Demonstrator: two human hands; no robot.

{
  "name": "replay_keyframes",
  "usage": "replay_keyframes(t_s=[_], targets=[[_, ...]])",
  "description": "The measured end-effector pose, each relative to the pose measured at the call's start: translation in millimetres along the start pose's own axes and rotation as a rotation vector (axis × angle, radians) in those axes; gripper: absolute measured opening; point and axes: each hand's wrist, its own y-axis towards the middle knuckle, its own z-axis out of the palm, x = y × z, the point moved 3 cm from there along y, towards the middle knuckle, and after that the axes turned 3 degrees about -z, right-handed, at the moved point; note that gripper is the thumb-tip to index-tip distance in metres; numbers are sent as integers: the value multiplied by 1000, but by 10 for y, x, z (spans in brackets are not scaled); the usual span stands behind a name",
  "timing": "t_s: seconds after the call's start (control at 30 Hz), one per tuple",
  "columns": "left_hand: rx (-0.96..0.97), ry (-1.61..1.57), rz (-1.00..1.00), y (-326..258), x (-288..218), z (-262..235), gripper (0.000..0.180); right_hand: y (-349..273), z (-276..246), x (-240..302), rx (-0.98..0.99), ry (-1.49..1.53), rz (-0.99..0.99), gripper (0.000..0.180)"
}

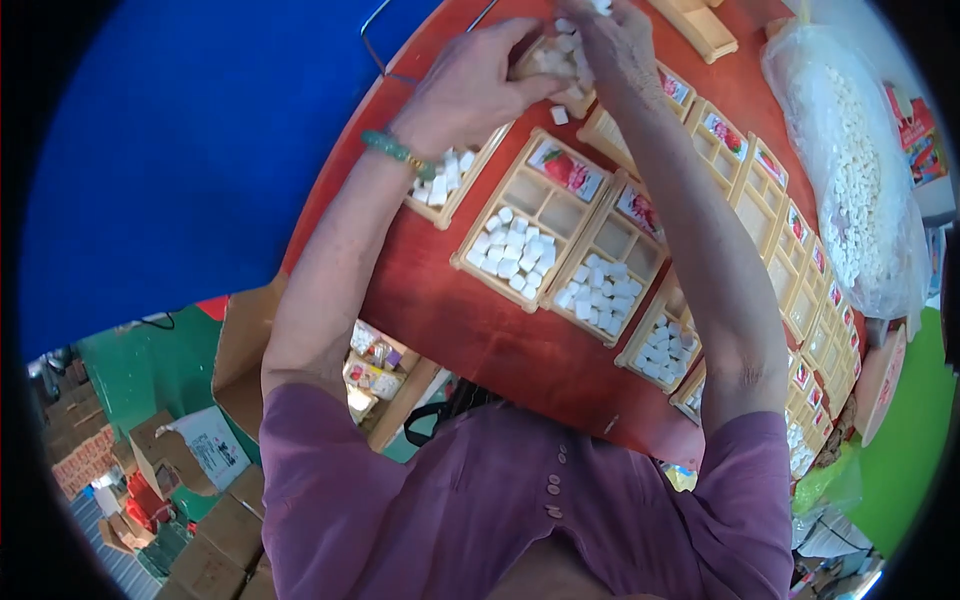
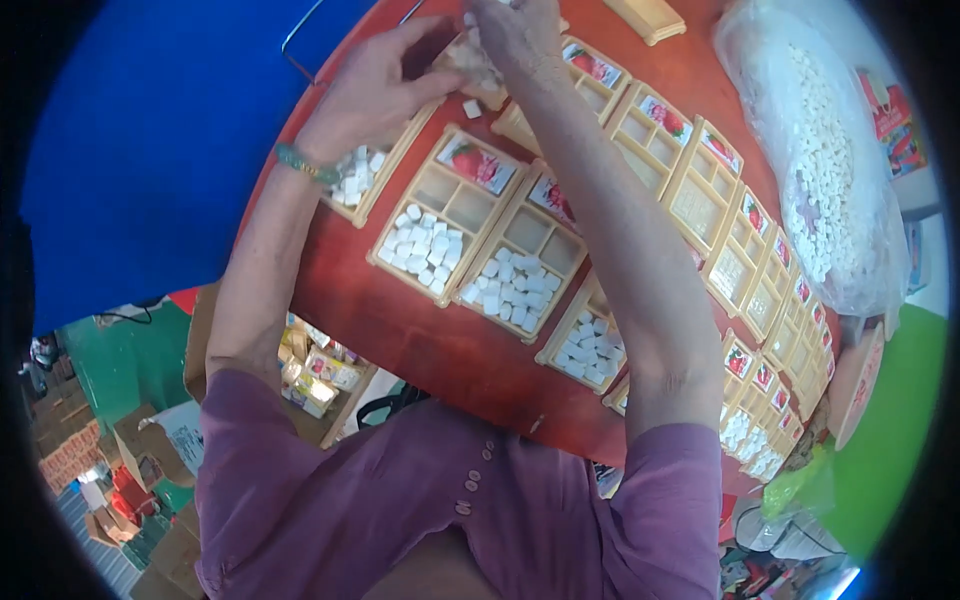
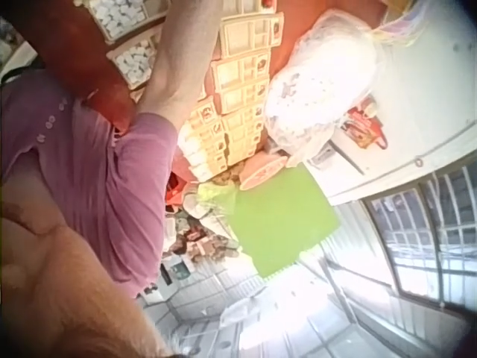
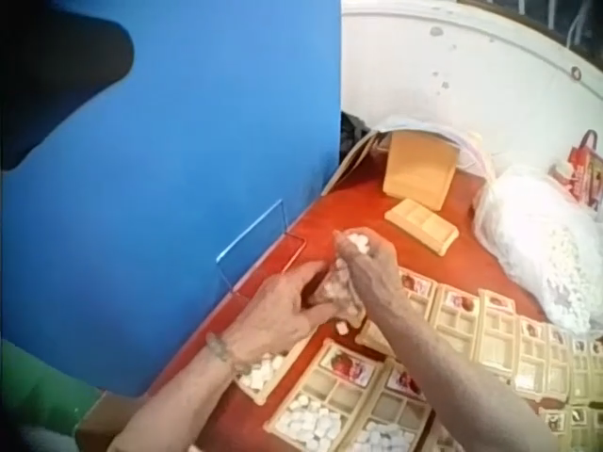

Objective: Sorting and placing small white square components into compartmentalized plastic trays.

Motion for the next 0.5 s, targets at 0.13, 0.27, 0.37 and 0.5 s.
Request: replay_keyframes(t_s=[0.13,0.27,0.37,0.5], targets=[[217,-28,-144,33,-195,-34,68,-40,-33,125,-11,-171,-31,26],[178,51,-132,-36,-191,-8,62,-51,-7,73,76,-23,-55,29],[141,101,-71,10,-256,-70,57,-93,-19,197,82,-54,0,30],[172,172,-71,8,-79,24,56,-182,-15,210,63,-34,19,30]])
